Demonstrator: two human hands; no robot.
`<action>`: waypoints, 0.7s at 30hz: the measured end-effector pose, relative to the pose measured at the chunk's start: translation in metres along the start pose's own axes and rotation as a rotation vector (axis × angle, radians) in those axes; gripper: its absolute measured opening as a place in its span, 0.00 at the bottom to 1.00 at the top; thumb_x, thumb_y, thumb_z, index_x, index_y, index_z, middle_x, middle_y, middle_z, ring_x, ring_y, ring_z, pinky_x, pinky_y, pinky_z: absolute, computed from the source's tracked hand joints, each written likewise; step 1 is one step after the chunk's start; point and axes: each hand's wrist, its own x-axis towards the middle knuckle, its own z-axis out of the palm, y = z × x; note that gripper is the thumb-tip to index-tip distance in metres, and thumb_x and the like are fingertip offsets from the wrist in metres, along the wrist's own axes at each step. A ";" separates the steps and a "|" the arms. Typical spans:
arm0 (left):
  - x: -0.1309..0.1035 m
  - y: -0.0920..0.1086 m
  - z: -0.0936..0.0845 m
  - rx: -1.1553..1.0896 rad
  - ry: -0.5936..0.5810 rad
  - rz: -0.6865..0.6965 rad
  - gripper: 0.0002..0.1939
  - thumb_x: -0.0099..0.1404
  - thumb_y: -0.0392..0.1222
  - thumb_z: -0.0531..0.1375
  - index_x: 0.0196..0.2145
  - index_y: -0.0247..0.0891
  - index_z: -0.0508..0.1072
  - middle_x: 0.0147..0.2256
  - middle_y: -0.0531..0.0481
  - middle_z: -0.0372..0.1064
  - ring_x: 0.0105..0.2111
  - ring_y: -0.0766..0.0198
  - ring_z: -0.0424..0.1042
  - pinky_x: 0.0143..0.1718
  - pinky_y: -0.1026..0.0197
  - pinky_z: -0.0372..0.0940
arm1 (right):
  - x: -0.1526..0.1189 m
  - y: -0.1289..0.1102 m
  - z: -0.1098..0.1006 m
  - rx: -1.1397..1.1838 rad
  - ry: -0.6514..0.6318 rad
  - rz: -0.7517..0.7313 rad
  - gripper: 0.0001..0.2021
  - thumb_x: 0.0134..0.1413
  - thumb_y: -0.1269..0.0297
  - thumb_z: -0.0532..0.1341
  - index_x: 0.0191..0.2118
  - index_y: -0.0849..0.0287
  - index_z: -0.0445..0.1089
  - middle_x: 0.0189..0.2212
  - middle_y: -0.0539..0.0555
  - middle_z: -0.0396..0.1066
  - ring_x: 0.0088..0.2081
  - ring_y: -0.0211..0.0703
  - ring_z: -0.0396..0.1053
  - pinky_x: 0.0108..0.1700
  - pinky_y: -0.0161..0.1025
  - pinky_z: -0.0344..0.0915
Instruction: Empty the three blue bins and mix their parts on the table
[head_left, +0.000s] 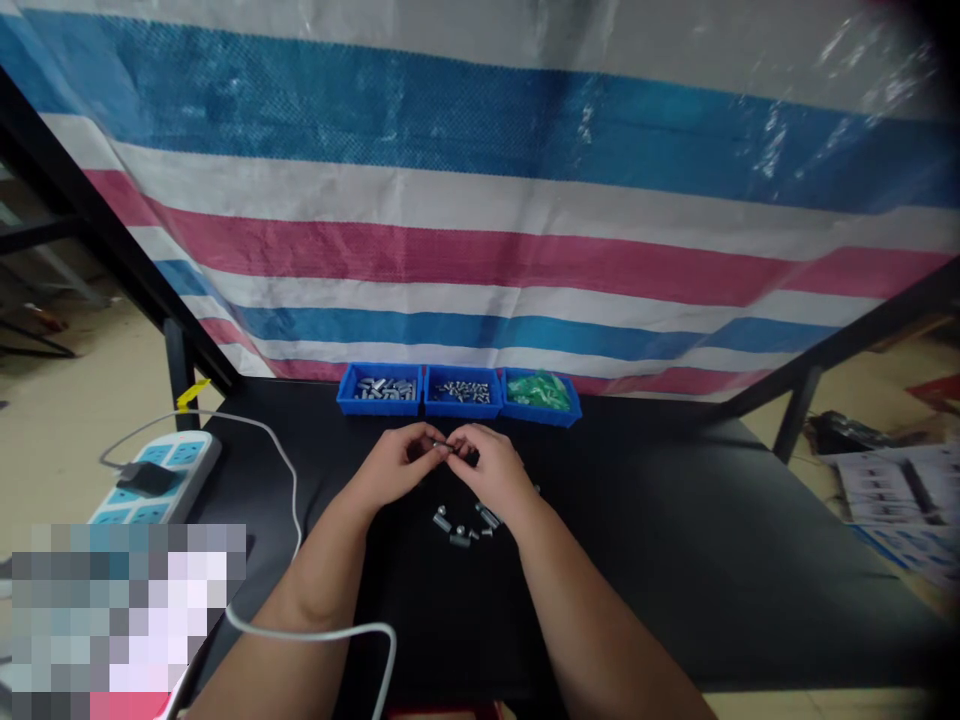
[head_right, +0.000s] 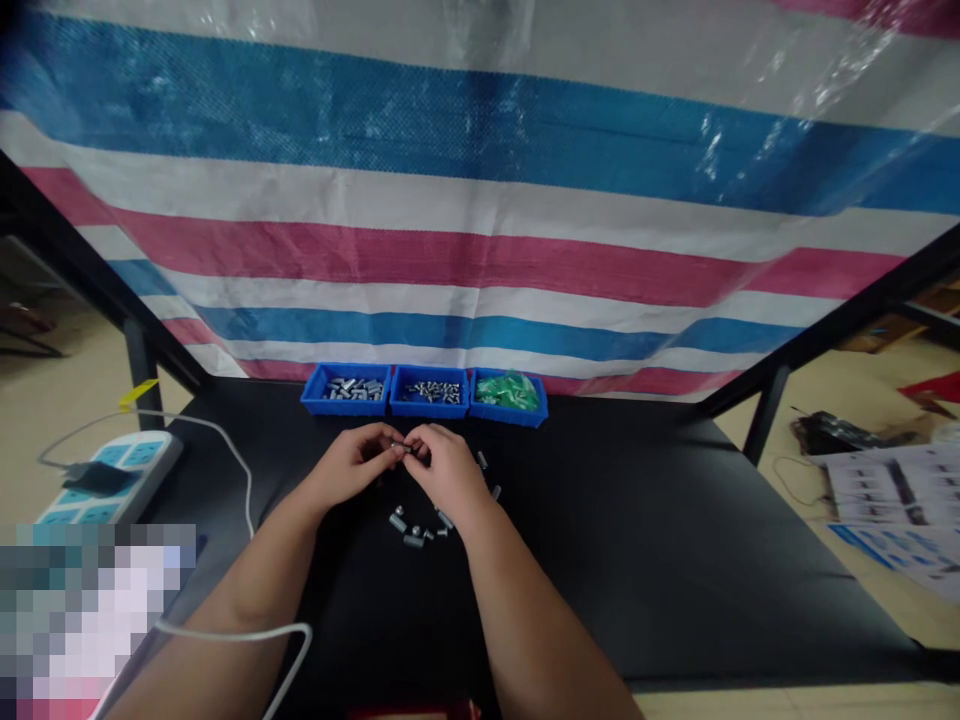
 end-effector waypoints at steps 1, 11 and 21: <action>0.001 -0.001 0.000 -0.023 -0.003 -0.012 0.13 0.64 0.49 0.62 0.40 0.37 0.76 0.27 0.51 0.74 0.26 0.65 0.72 0.28 0.65 0.63 | 0.000 -0.001 0.004 0.020 0.018 -0.015 0.03 0.59 0.69 0.61 0.39 0.56 0.70 0.34 0.51 0.71 0.34 0.39 0.68 0.37 0.36 0.64; 0.012 -0.020 -0.012 -0.416 0.599 -0.329 0.21 0.55 0.56 0.68 0.34 0.33 0.74 0.26 0.50 0.73 0.23 0.67 0.71 0.24 0.67 0.64 | -0.002 -0.016 0.031 -0.262 -0.294 -0.088 0.05 0.54 0.67 0.65 0.38 0.53 0.73 0.30 0.48 0.70 0.34 0.40 0.67 0.39 0.36 0.57; 0.004 -0.008 -0.014 -0.326 0.779 -0.105 0.22 0.60 0.54 0.65 0.43 0.33 0.77 0.33 0.45 0.77 0.31 0.60 0.77 0.35 0.59 0.72 | 0.011 -0.020 0.012 -0.068 -0.094 -0.030 0.05 0.53 0.72 0.60 0.32 0.56 0.72 0.24 0.46 0.69 0.26 0.35 0.65 0.31 0.32 0.59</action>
